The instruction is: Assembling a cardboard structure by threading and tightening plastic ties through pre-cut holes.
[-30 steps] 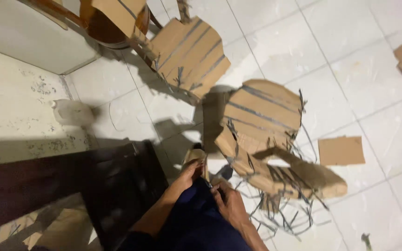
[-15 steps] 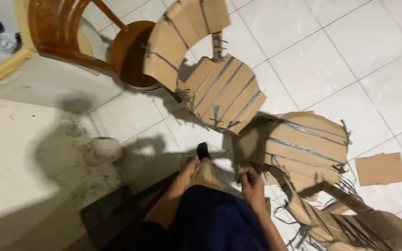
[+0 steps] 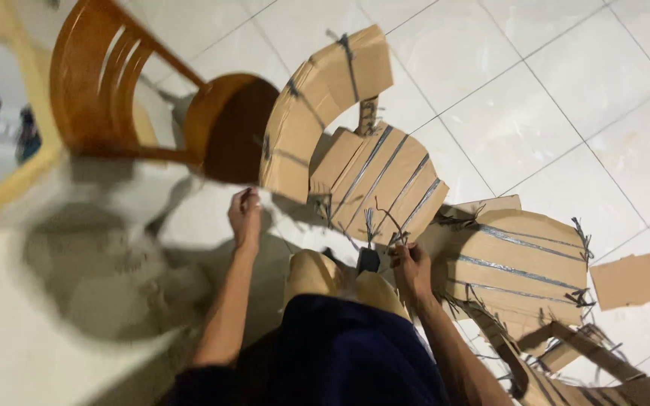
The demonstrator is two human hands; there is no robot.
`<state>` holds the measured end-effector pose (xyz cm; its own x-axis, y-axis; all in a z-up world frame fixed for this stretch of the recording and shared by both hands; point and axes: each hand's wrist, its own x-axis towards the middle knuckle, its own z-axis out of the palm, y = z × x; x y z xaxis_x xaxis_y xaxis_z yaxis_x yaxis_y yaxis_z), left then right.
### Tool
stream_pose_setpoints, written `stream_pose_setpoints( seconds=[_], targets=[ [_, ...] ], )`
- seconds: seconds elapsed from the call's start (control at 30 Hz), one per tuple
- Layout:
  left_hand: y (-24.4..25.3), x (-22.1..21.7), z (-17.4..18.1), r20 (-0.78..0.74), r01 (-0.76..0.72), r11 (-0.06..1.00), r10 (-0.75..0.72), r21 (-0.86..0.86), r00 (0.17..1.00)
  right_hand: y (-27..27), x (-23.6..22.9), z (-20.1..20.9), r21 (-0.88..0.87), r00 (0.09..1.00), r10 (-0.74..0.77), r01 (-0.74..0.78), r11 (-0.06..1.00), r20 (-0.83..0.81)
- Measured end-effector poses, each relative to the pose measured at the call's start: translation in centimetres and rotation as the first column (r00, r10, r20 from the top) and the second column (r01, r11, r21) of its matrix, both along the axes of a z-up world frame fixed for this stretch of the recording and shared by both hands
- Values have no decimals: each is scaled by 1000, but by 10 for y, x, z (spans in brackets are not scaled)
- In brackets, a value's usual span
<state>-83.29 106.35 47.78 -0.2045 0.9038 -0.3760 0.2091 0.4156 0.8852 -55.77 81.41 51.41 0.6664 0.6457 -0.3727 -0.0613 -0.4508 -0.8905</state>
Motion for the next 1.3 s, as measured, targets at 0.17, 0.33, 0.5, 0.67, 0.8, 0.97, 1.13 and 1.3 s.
stream_pose_setpoints(
  seconds=[0.17,0.33,0.5,0.67,0.8,0.97,1.13,1.3],
  targets=[
    [77,39,102,-155,379,911,-356,161,921,-20,24,-218,-401,642,316,-15,916,698],
    [171,98,73,-282,721,686,-714,-96,641,4,57,-279,-731,880,-385,453,510,277],
    [196,70,5,-306,542,746,-659,-387,687,-9,75,-351,-746,825,-384,549,377,414],
    [215,69,0,-486,680,718,-653,-150,582,-8,100,-422,-793,748,-551,563,233,370],
    [289,106,-67,-185,868,337,-940,-364,287,-90,50,-493,-269,138,544,949,167,828],
    [243,276,51,-594,996,70,-799,53,88,-15,78,-366,-671,617,-681,700,246,394],
    [224,322,53,-332,954,280,-894,108,300,-9,95,-315,-516,597,-648,783,346,472],
    [242,324,41,-378,939,337,-880,-68,288,89,97,-214,-379,638,-670,768,516,380]
  ],
)
